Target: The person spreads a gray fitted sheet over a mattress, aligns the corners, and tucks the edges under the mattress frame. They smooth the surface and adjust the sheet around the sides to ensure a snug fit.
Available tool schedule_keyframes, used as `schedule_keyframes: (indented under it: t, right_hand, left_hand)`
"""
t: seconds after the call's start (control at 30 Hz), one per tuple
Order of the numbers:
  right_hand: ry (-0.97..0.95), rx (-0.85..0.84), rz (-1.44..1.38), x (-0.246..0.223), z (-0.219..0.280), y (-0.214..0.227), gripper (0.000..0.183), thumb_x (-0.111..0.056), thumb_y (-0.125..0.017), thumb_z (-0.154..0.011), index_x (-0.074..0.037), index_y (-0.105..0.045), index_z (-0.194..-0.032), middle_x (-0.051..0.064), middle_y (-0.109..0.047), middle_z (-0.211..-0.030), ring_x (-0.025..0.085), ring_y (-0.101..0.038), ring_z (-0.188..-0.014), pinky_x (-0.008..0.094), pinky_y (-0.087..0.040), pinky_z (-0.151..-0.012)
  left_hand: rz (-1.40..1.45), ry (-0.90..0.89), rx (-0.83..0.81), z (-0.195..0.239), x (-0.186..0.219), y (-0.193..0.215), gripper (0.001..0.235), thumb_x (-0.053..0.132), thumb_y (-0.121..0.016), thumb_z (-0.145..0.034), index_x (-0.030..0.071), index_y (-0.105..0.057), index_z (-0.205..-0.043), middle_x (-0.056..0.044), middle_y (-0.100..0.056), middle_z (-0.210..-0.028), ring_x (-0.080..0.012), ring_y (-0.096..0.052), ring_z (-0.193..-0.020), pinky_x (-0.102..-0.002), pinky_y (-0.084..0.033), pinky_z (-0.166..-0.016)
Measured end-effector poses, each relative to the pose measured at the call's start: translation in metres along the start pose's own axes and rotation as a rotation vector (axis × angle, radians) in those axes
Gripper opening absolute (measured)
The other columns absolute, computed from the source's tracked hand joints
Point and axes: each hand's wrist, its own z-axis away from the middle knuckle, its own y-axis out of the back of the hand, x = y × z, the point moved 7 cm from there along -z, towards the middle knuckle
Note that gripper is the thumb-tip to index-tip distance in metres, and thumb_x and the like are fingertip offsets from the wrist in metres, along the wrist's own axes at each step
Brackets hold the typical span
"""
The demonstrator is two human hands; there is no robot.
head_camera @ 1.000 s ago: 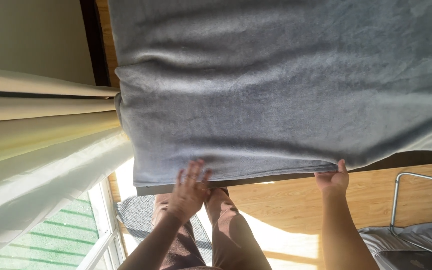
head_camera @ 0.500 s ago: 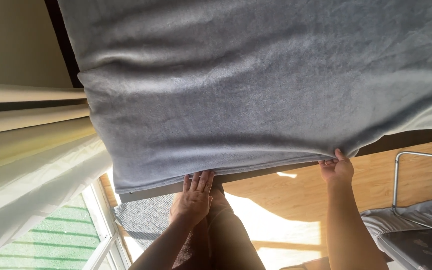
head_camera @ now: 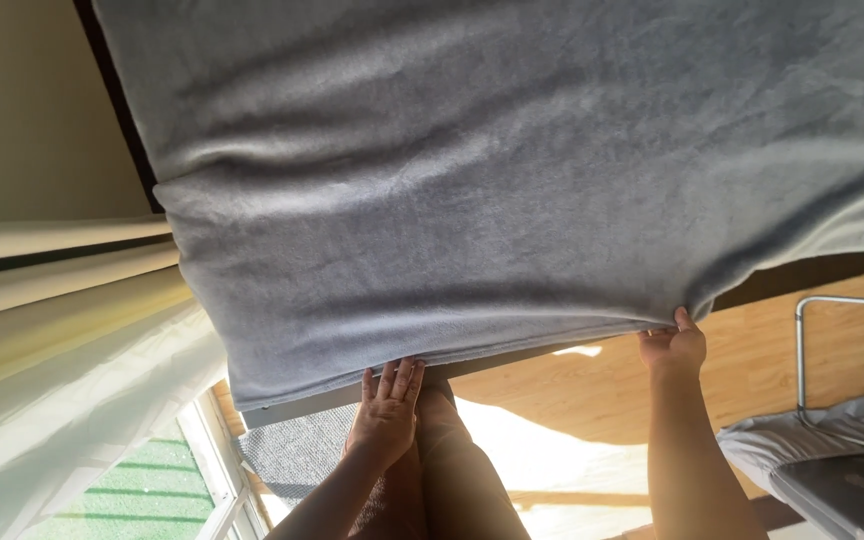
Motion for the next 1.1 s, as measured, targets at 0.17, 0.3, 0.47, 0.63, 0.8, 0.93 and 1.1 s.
schedule_keyframes:
  t: [0.17, 0.3, 0.47, 0.63, 0.8, 0.93, 1.1]
  right_hand:
    - [-0.042, -0.221, -0.008, -0.029, -0.055, 0.013, 0.045, -0.028, -0.054, -0.104, -0.022, -0.054, -0.149, 0.003, -0.066, -0.136, 0.024, -0.064, -0.132, 0.048, -0.051, -0.112]
    - [-0.025, -0.233, -0.032, -0.069, -0.072, 0.009, 0.05, -0.029, -0.061, -0.101, -0.027, -0.047, -0.149, 0.007, -0.063, -0.132, 0.021, -0.067, -0.125, 0.051, -0.045, -0.116]
    - [0.069, -0.18, 0.127, -0.118, -0.151, -0.006, 0.013, -0.024, -0.049, -0.106, -0.024, -0.059, -0.113, 0.002, -0.066, -0.092, 0.02, -0.065, -0.082, 0.041, -0.052, -0.077]
    - [0.067, -0.318, 0.09, -0.207, -0.242, -0.003, 0.035, -0.03, -0.061, -0.101, -0.02, -0.054, -0.133, 0.007, -0.062, -0.135, 0.029, -0.066, -0.126, 0.052, -0.045, -0.112]
    - [0.021, -0.438, 0.033, -0.278, -0.331, -0.033, 0.031, -0.037, -0.065, -0.105, -0.025, -0.058, -0.132, 0.004, -0.058, -0.14, 0.03, -0.058, -0.135, 0.06, -0.033, -0.119]
    - [0.015, -0.408, 0.019, -0.314, -0.306, -0.07, 0.031, -0.04, -0.077, -0.094, -0.019, -0.062, -0.113, 0.004, -0.068, -0.109, 0.029, -0.067, -0.108, 0.054, -0.049, -0.104]
    - [0.034, -0.246, 0.008, -0.357, -0.323, -0.08, 0.038, -0.051, -0.072, -0.091, -0.023, -0.062, -0.114, 0.006, -0.076, -0.108, 0.028, -0.072, -0.093, 0.049, -0.054, -0.088]
  left_hand:
    - [0.316, 0.06, -0.649, -0.012, 0.007, -0.014, 0.074, 0.032, -0.038, -0.101, 0.019, -0.003, -0.165, -0.014, -0.006, -0.171, -0.0418, -0.012, -0.154, -0.068, -0.006, -0.121]
    - [0.393, -0.042, -0.697, -0.064, 0.042, 0.023, 0.093, -0.01, -0.041, -0.083, 0.008, -0.001, -0.165, -0.023, -0.01, -0.168, -0.0417, -0.01, -0.154, -0.059, -0.009, -0.125]
    - [0.483, -0.135, -0.63, -0.143, 0.134, 0.03, 0.083, -0.006, -0.049, -0.086, 0.009, -0.017, -0.161, -0.019, -0.018, -0.166, -0.0405, -0.018, -0.152, -0.056, -0.02, -0.123]
    - [0.4, -0.055, -0.119, -0.244, 0.236, 0.034, 0.08, 0.022, -0.064, -0.082, 0.011, -0.038, -0.157, -0.019, -0.05, -0.141, -0.0354, -0.057, -0.112, -0.051, -0.048, -0.096]
    - [0.374, 0.057, 0.109, -0.376, 0.264, 0.071, 0.073, 0.035, -0.071, -0.083, 0.011, -0.051, -0.149, -0.017, -0.053, -0.131, -0.0352, -0.061, -0.1, -0.049, -0.051, -0.083]
    - [0.396, 0.285, 0.008, -0.468, 0.227, 0.081, 0.077, 0.032, -0.071, -0.091, 0.01, -0.038, -0.158, -0.02, -0.049, -0.144, -0.0375, -0.062, -0.113, -0.049, -0.053, -0.091]
    - [0.317, 0.391, -0.201, -0.55, 0.191, 0.083, 0.086, 0.038, -0.071, -0.097, 0.014, -0.024, -0.164, -0.013, -0.04, -0.157, -0.0364, -0.054, -0.129, -0.051, -0.049, -0.1]
